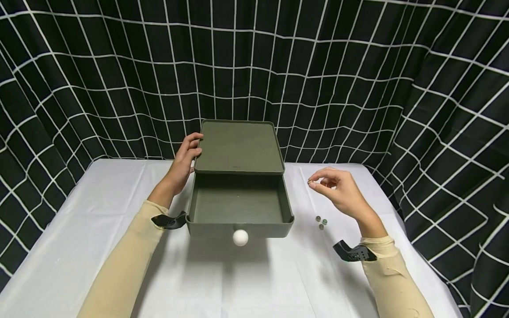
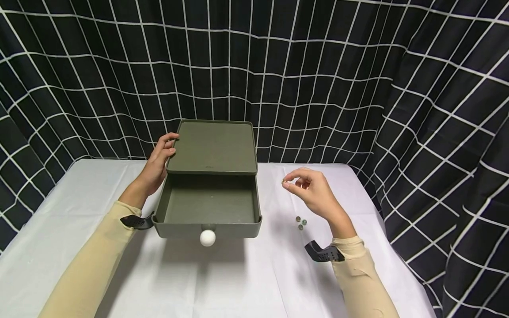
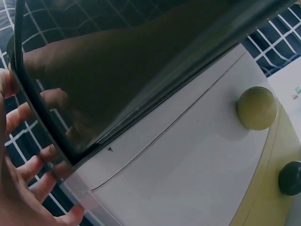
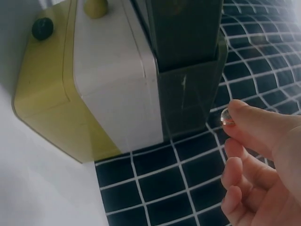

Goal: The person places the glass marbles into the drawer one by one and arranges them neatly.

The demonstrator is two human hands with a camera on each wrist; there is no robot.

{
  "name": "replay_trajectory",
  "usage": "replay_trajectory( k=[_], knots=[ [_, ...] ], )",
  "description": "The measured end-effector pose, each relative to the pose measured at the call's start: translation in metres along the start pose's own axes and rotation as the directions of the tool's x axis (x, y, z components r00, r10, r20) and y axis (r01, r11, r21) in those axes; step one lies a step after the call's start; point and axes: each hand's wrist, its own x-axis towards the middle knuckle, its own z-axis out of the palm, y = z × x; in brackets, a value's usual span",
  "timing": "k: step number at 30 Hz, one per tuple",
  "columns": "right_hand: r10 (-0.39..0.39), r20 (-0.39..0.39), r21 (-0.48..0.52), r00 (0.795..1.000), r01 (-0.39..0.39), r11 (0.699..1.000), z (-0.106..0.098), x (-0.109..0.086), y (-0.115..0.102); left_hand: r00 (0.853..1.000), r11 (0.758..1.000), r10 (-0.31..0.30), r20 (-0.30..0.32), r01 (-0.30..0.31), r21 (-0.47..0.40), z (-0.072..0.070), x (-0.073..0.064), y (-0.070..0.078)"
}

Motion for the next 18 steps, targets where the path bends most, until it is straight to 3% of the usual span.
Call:
replay_trajectory(
  k=[18],
  knots=[
    [-0.116,-0.011,0.068,0.993,0.117,0.991,0.009,0.005,-0.027,1.000,1.000,0.015,-0.003,-0.015,0.005,0.002,0.001,0.000]
  ],
)
